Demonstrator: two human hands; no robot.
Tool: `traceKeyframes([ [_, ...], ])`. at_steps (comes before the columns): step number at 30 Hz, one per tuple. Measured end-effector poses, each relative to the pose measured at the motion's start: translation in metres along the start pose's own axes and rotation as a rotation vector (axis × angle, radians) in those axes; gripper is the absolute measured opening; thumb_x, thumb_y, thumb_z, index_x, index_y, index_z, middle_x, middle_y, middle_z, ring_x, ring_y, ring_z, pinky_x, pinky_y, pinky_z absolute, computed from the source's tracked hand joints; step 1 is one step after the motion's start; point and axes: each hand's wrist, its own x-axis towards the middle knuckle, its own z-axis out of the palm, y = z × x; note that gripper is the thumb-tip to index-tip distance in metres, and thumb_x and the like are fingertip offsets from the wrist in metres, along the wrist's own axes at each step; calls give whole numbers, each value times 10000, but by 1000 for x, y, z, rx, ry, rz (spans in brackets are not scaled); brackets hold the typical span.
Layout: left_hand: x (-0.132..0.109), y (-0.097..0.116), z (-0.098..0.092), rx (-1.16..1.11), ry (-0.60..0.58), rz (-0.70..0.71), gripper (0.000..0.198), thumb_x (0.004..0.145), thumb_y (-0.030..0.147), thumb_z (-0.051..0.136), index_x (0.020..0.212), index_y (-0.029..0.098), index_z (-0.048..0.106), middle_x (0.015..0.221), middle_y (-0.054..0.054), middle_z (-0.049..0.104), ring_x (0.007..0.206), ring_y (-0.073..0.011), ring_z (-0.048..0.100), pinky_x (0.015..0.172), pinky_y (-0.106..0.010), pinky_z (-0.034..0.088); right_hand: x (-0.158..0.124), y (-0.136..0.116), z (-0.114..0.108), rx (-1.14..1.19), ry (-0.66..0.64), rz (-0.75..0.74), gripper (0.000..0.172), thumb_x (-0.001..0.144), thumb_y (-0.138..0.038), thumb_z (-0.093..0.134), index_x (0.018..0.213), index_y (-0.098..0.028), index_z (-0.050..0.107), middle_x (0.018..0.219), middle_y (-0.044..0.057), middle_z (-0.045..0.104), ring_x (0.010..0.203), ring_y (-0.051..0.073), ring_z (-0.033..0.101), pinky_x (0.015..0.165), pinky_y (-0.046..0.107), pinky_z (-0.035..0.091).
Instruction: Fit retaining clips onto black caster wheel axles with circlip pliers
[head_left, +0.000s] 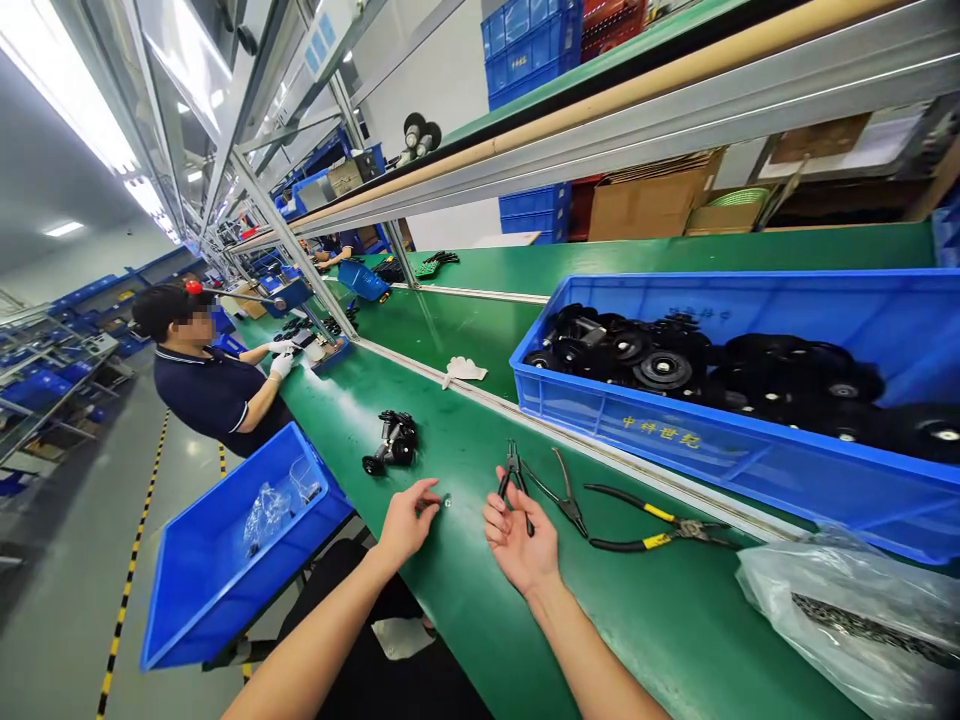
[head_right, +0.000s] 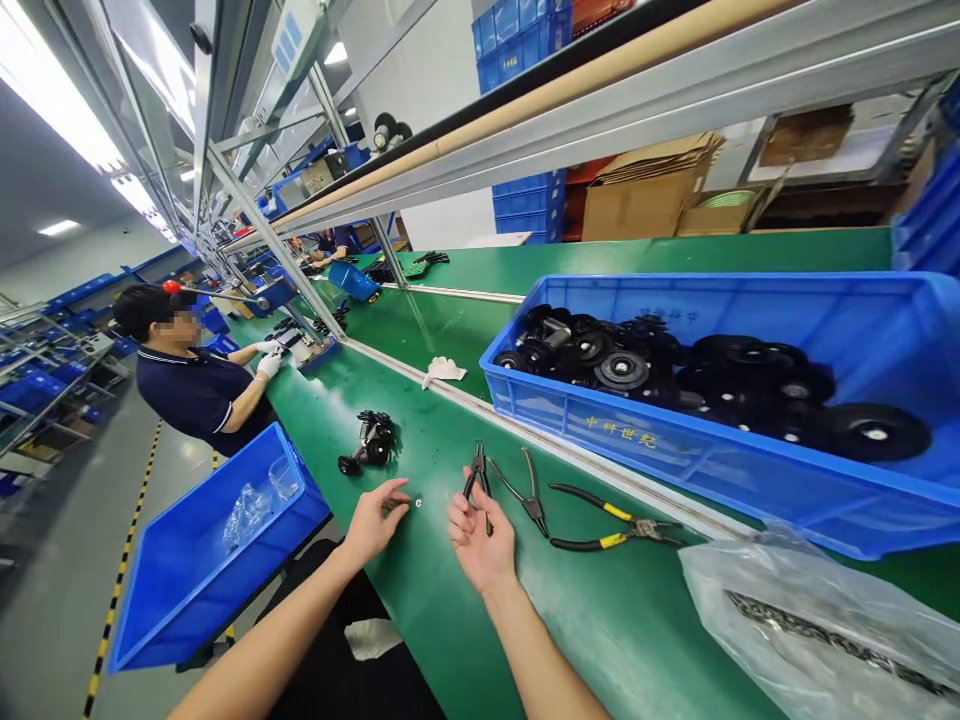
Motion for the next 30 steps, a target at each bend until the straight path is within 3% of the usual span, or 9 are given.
traceKeyframes([
  [7,14,-2,13,219,-114,169,466,907,100,626,1341,257,691,1080,-87,816,989,-267,756,955,-411,570,-1,-2,1,1,10,-12,428,876,-317,712,1299,-288,650,779,-57,386,557,67,276,442,162,260],
  [16,15,6,18,289,-191,149,469,902,47,556,1294,251,714,967,-84,769,927,-266,677,905,-380,529,0,-2,2,-8,31,-24,407,870,-331,706,1274,-291,667,787,-51,386,564,77,259,441,169,266],
  [22,11,12,21,250,-153,78,513,806,-36,542,1204,239,711,926,-68,713,939,-266,638,927,-383,499,-1,-2,2,-32,37,-17,413,865,-340,708,1275,-302,668,784,-49,382,567,87,259,437,181,274],
  [26,9,9,20,129,-101,53,374,827,11,578,1094,232,720,939,-54,704,910,-236,643,908,-361,505,-1,-2,3,-27,35,-19,427,869,-325,698,1293,-300,657,787,-47,382,572,85,264,443,175,278],
  [30,9,0,19,-42,26,-47,214,846,125,650,1036,200,716,864,-43,715,806,-206,665,788,-319,529,-3,-2,5,-27,40,-13,427,872,-304,691,1298,-296,657,785,-47,380,573,85,252,442,171,274],
])
